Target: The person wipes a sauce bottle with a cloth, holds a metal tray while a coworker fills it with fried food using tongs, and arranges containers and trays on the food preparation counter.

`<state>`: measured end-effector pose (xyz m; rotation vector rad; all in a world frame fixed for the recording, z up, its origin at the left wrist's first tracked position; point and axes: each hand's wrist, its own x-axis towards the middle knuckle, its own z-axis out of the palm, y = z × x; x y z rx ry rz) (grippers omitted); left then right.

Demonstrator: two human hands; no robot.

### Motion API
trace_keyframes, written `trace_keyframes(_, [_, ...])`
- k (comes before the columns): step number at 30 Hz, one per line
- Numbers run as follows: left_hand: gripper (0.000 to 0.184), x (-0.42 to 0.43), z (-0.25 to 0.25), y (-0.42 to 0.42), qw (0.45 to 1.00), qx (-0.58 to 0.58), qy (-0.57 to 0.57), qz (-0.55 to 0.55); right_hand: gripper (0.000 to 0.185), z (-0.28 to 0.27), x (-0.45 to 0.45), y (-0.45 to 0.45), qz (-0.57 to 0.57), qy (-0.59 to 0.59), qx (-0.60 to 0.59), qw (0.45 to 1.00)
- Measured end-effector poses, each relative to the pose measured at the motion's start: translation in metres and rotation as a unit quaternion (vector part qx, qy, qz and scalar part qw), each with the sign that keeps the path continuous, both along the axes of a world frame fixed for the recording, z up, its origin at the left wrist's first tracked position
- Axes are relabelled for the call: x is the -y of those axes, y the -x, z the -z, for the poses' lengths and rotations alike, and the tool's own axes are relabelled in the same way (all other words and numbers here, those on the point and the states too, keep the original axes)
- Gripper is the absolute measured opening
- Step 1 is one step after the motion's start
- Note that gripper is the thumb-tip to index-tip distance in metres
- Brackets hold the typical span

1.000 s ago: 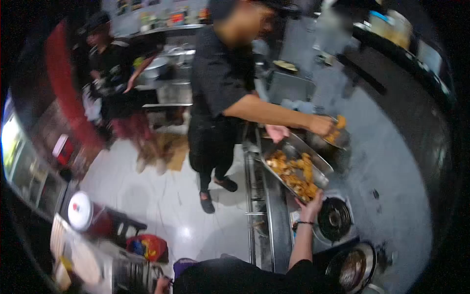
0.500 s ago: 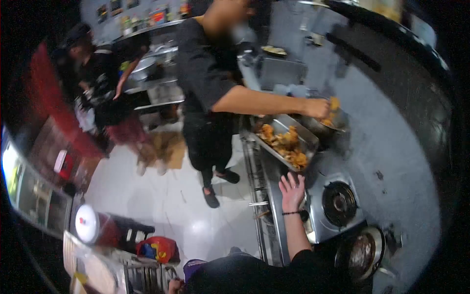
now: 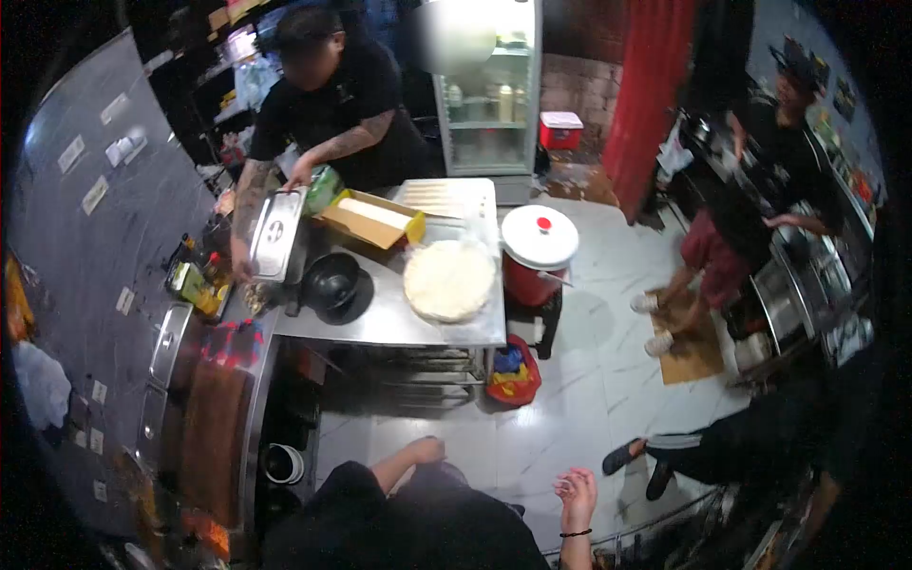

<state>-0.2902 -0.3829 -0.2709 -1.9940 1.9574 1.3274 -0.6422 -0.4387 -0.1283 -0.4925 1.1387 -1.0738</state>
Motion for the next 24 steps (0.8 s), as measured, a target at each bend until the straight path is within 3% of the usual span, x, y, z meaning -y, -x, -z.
trace_keyframes(1, [0.031, -0.016, -0.016, -0.012, 0.996, -0.024, 0.003, -0.087, 0.016, -0.004, 0.006, -0.026, -0.063, 0.006, -0.032, 0.997])
trace_keyframes(2, [0.028, -0.030, -0.014, -0.032, 0.996, -0.040, 0.034, -0.078, 0.015, -0.004, 0.014, -0.052, -0.128, 0.012, -0.063, 0.990])
trace_keyframes(3, [0.025, -0.042, -0.011, -0.044, 0.988, -0.036, 0.011, -0.151, 0.015, -0.006, 0.024, -0.074, -0.144, 0.015, -0.066, 0.987])
trace_keyframes(6, [0.024, -0.076, 0.004, -0.102, 0.985, -0.081, 0.083, -0.128, 0.016, -0.010, 0.041, -0.151, -0.236, 0.027, -0.105, 0.966])
trace_keyframes(8, [0.025, -0.080, 0.000, -0.134, 0.946, -0.097, -0.005, -0.308, 0.016, -0.010, 0.054, -0.203, -0.243, 0.032, -0.099, 0.964])
trace_keyframes(10, [0.027, -0.080, -0.003, -0.178, 0.923, -0.115, 0.018, -0.367, 0.016, -0.008, 0.058, -0.252, -0.293, 0.042, -0.120, 0.948])
trace_keyframes(12, [0.026, -0.073, -0.017, -0.219, 0.872, -0.073, 0.044, -0.482, 0.015, -0.009, 0.053, -0.297, -0.353, 0.064, -0.136, 0.924])
trace_keyframes(14, [0.022, -0.055, -0.052, -0.260, 0.754, -0.130, 0.262, -0.588, 0.015, -0.009, 0.045, -0.328, -0.407, 0.079, -0.145, 0.899])
trace_keyframes(16, [0.022, -0.032, -0.088, -0.308, 0.705, 0.019, 0.337, -0.624, 0.016, -0.014, 0.043, -0.350, -0.488, 0.074, -0.171, 0.853])
trace_keyframes(17, [0.023, -0.023, -0.084, -0.339, 0.691, 0.095, 0.327, -0.637, 0.016, -0.002, 0.044, -0.356, -0.495, 0.074, -0.173, 0.848])
trace_keyframes(19, [0.032, -0.001, -0.095, -0.386, 0.696, 0.241, 0.320, -0.596, 0.016, 0.029, 0.051, -0.362, -0.552, 0.144, -0.183, 0.800])
trace_keyframes(21, [0.041, 0.023, -0.093, -0.412, 0.687, 0.336, 0.317, -0.561, 0.015, 0.021, 0.059, -0.379, -0.585, 0.134, -0.200, 0.775])
trace_keyframes(23, [0.043, 0.034, -0.095, -0.424, 0.767, 0.299, 0.177, -0.539, 0.015, 0.014, 0.067, -0.398, -0.606, 0.139, -0.208, 0.755])
trace_keyframes(24, [0.044, 0.036, -0.089, -0.428, 0.774, 0.304, 0.179, -0.527, 0.015, 0.020, 0.075, -0.404, -0.611, 0.184, -0.192, 0.746])
